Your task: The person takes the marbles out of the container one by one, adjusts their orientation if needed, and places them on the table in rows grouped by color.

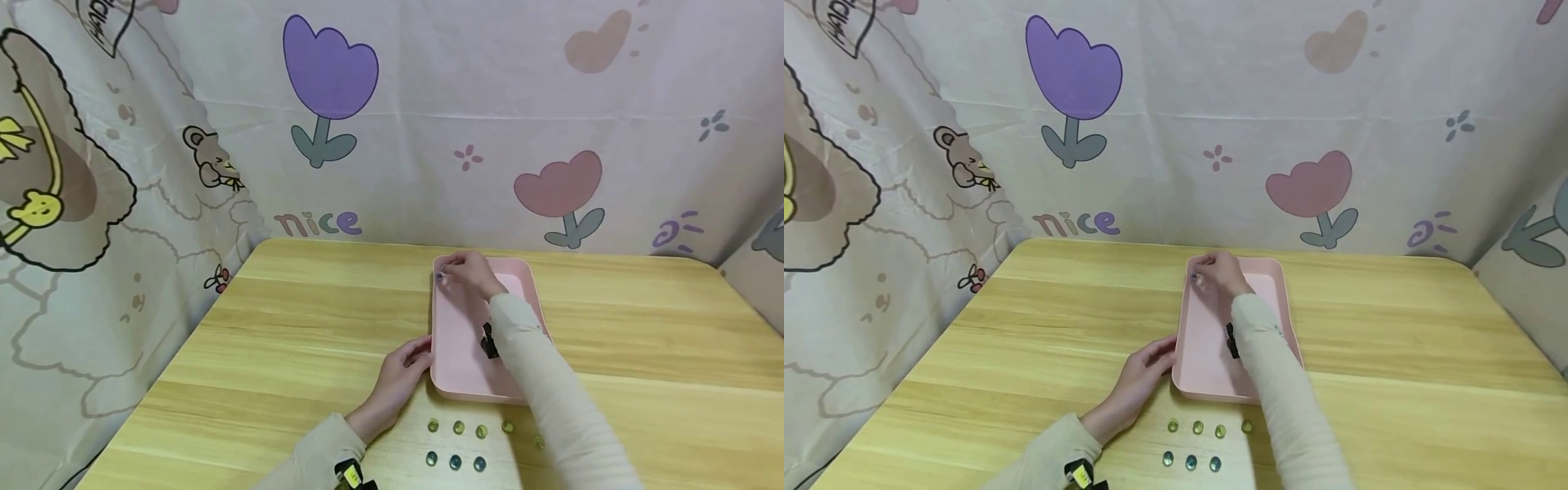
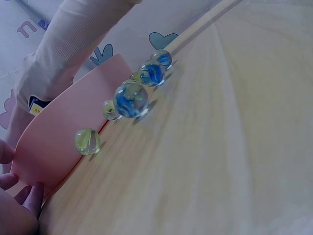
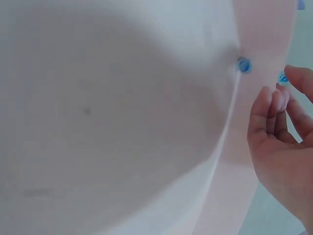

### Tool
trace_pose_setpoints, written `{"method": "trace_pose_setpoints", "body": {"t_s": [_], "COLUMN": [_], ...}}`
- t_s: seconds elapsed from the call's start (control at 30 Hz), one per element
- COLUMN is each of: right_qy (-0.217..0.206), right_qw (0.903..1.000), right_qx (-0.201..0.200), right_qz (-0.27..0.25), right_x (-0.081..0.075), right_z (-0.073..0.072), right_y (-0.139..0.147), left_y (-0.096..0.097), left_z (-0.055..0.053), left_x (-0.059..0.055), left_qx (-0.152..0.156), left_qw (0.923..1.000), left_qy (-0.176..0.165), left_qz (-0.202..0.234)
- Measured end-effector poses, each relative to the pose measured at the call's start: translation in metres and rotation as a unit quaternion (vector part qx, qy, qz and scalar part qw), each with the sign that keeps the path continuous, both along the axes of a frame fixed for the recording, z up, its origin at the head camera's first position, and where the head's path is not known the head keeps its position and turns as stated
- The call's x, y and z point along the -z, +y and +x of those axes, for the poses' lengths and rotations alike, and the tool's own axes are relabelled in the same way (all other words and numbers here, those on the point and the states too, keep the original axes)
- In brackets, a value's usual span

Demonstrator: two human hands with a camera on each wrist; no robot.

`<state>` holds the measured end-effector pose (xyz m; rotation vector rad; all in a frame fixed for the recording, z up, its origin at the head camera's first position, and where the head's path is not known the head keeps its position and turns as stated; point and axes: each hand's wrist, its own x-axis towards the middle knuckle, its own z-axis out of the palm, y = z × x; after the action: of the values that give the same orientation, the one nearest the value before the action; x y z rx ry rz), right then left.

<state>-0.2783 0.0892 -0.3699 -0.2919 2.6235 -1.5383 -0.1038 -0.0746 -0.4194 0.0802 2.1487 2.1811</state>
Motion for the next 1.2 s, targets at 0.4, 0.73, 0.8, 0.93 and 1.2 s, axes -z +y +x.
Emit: {"method": "trace_pose_setpoints", "body": {"t_s": [0.4,0.73,0.8,0.93,1.2], "right_qy": [0.022,0.083,0.101,0.130,0.175], "right_qw": [0.9992,0.9951,0.9934,0.9894,0.9819], "right_qx": [-0.033,-0.049,-0.053,-0.063,-0.070], "right_qz": [0.002,-0.021,-0.017,-0.012,-0.015], "right_x": [-0.033,-0.061,-0.067,-0.077,-0.088], "right_z": [0.008,0.034,0.042,0.058,0.088], "right_y": [0.002,0.014,0.018,0.026,0.038], "left_y": [-0.003,-0.001,0.000,0.001,0.001], "left_z": [0.000,-0.001,-0.002,-0.004,-0.005], "left_x": [0.000,0.002,0.003,0.004,0.004], "left_qx": [-0.005,-0.003,-0.004,-0.003,-0.003], "left_qw": [1.0000,1.0000,1.0000,1.0000,0.9999], "left_qy": [0.001,-0.004,-0.004,-0.007,-0.007], "left_qz": [-0.003,0.005,0.002,-0.002,-0.008]}}
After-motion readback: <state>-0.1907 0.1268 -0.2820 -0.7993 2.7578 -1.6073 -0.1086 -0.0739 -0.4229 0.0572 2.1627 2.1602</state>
